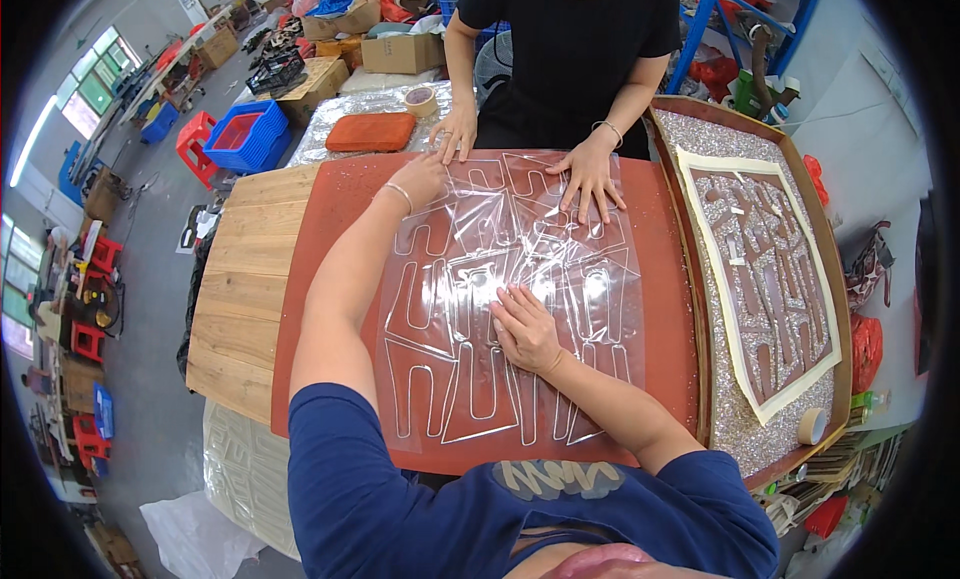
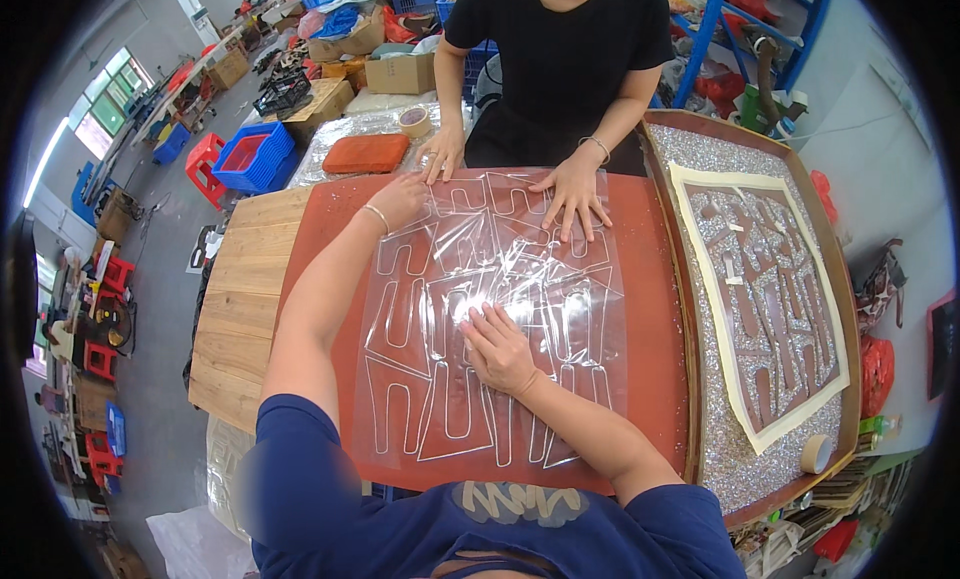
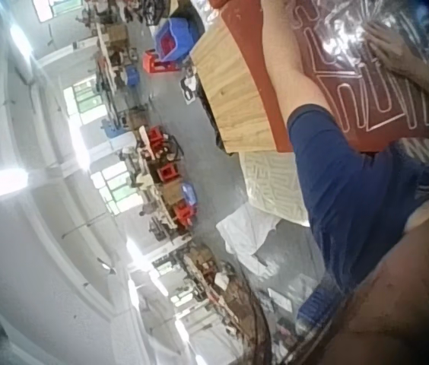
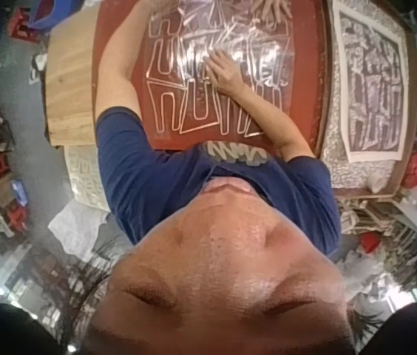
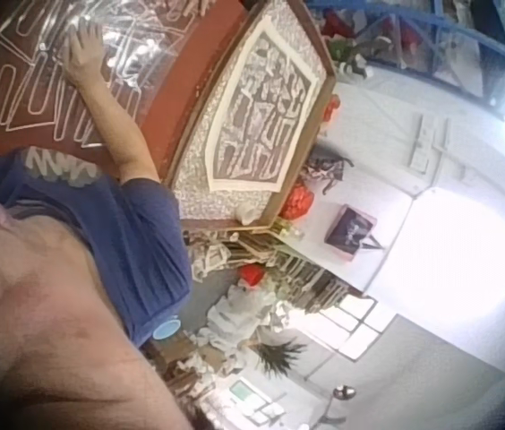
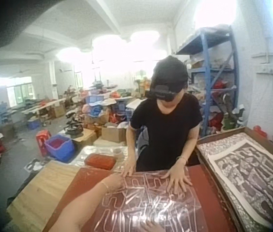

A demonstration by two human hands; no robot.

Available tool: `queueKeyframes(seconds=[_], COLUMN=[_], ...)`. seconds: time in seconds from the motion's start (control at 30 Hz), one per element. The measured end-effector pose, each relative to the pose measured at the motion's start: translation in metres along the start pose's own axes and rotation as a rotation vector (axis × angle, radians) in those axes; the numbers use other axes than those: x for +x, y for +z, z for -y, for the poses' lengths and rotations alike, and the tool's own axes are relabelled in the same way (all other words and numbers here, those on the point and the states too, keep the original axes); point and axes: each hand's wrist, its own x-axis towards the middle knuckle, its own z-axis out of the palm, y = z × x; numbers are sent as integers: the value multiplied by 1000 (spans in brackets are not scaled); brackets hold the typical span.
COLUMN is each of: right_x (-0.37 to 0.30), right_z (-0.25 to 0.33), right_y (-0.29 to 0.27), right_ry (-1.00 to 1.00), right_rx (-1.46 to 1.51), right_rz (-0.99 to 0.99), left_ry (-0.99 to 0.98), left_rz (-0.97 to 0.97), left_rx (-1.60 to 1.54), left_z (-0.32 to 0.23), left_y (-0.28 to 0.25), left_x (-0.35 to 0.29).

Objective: The recorder and a collaborator prepare shoe upper components by applying adhesive and placing them into a glitter-filled frame for finishing.

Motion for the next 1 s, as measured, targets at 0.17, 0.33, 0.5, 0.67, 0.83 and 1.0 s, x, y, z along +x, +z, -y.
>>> queueKeyframes(seconds=[0.17, 0.33, 0.5, 0.67, 0.83, 1.0], right_x=[0, 1, 0, 2, 0, 2], right_z=[-5, -1, -4, -3, -2, 1], right_y=[-4, 0, -1, -2, -3, -3], right_ry=[18, 14, 20, 23, 30, 52], right_rx=[0, 20, 11, 24, 32, 87], right_rz=[11, 30, 26, 39, 31, 9], left_ry=[-238, -362, -30, -166, -234, -337], left_rz=[188, 83, -115, -64, -8, -114], left_rx=[-266, -301, 346, 76, 22, 91], left_z=[12, 28, 26, 28, 32, 17], left_y=[-36, 18, 35, 43, 45, 78], left_x=[34, 26, 11, 2, 6, -8])
